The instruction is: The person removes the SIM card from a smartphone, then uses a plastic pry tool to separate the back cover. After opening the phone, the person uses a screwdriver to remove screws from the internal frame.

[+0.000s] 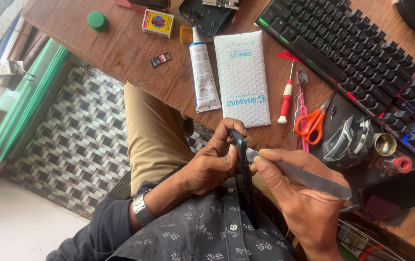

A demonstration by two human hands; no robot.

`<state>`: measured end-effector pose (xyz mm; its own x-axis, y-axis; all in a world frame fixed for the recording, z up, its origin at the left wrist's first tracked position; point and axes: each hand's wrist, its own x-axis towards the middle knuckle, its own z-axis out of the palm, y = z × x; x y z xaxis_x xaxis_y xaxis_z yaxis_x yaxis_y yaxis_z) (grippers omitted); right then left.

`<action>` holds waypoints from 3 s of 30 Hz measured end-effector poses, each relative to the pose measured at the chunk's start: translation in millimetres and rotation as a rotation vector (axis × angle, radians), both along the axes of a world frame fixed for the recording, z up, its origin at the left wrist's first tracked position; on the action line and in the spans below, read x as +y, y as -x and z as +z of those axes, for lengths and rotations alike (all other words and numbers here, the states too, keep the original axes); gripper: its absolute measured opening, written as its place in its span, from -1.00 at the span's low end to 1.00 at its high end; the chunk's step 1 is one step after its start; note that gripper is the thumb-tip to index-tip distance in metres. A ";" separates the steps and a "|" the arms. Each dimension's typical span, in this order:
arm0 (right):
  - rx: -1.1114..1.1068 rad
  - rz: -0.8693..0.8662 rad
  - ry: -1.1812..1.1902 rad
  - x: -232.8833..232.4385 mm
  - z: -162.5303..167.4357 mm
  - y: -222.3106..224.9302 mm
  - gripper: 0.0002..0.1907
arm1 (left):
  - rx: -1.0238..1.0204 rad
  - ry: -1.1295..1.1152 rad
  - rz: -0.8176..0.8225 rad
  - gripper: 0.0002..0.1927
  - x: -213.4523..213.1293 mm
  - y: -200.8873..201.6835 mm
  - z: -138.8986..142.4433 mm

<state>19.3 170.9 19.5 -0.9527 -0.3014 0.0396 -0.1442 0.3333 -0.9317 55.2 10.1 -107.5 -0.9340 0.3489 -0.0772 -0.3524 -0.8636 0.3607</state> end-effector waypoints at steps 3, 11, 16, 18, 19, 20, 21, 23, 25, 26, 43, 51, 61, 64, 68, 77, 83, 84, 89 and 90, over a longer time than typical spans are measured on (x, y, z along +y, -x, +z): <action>0.008 -0.008 -0.140 6.2 0.5 1.5 -0.86 | 0.092 0.015 0.028 -0.48 3.3 -1.0 0.2; -0.360 -0.031 -0.005 31.1 -16.0 -20.9 -0.86 | 0.112 0.115 0.075 -0.37 4.1 -4.6 -4.7; -0.396 -0.070 0.069 51.3 -24.1 -27.9 -0.84 | 0.125 0.152 0.082 -0.35 7.6 -6.1 -2.4; -0.440 -0.076 -0.027 56.0 -23.7 -34.7 -0.85 | 0.132 0.154 0.076 -0.33 8.5 -6.7 -0.8; -0.451 -0.085 -0.015 57.7 -23.7 -36.5 -0.84 | 0.134 0.154 0.074 -0.32 9.3 -6.8 0.2; -0.463 -0.093 -0.003 58.6 -24.0 -37.7 -0.84 | 0.139 0.149 0.084 -0.32 10.6 -7.2 1.5; -0.474 -0.100 0.010 59.1 -23.8 -39.4 -0.83 | 0.144 0.143 0.095 -0.32 11.5 -7.7 3.2; -0.443 -0.079 -0.046 61.1 -20.2 -43.4 -0.84 | 0.122 0.147 0.140 -0.33 12.6 -6.9 7.5; -0.395 -0.062 -0.067 62.5 -16.3 -42.5 -0.83 | 0.073 0.164 0.206 -0.36 12.0 -1.4 13.6; -0.368 -0.052 -0.063 63.4 -14.3 -39.2 -0.83 | 0.089 0.188 0.233 -0.36 10.7 4.4 16.7; -0.194 -0.081 0.050 17.1 -10.2 70.8 -0.84 | 0.244 0.341 0.391 -0.43 -18.2 138.8 21.3; -0.117 0.032 -0.170 15.3 2.6 81.6 -0.86 | 0.217 0.311 0.362 -0.37 -20.0 138.5 15.8; -0.221 -0.008 -0.081 15.5 -0.6 85.1 -0.87 | 0.275 0.358 0.347 -0.33 -20.5 139.4 12.8; -0.209 -0.035 0.005 15.0 -4.4 80.2 -0.86 | 0.284 0.337 0.342 -0.28 -21.4 139.8 12.2; -0.204 -0.029 0.079 12.6 -8.4 77.2 -0.87 | 0.278 0.322 0.347 -0.28 -20.4 140.1 10.9; -0.328 0.008 -0.059 14.4 -5.3 92.5 -0.86 | 0.299 0.324 0.358 -0.31 -19.4 139.5 9.0; -0.223 0.000 -0.189 10.8 2.8 87.4 -0.86 | 0.311 0.352 0.396 -0.31 -16.5 139.8 6.6; -0.152 0.024 -0.197 9.4 4.4 85.8 -0.86 | 0.303 0.346 0.405 -0.32 -15.5 139.9 6.3; 0.129 -0.024 -0.362 7.4 12.7 67.1 -0.90 | 0.305 0.459 0.486 -0.41 -10.8 139.8 3.9; 0.170 -0.032 -0.347 7.8 12.7 64.1 -0.91 | 0.307 0.493 0.510 -0.42 -9.3 140.2 3.3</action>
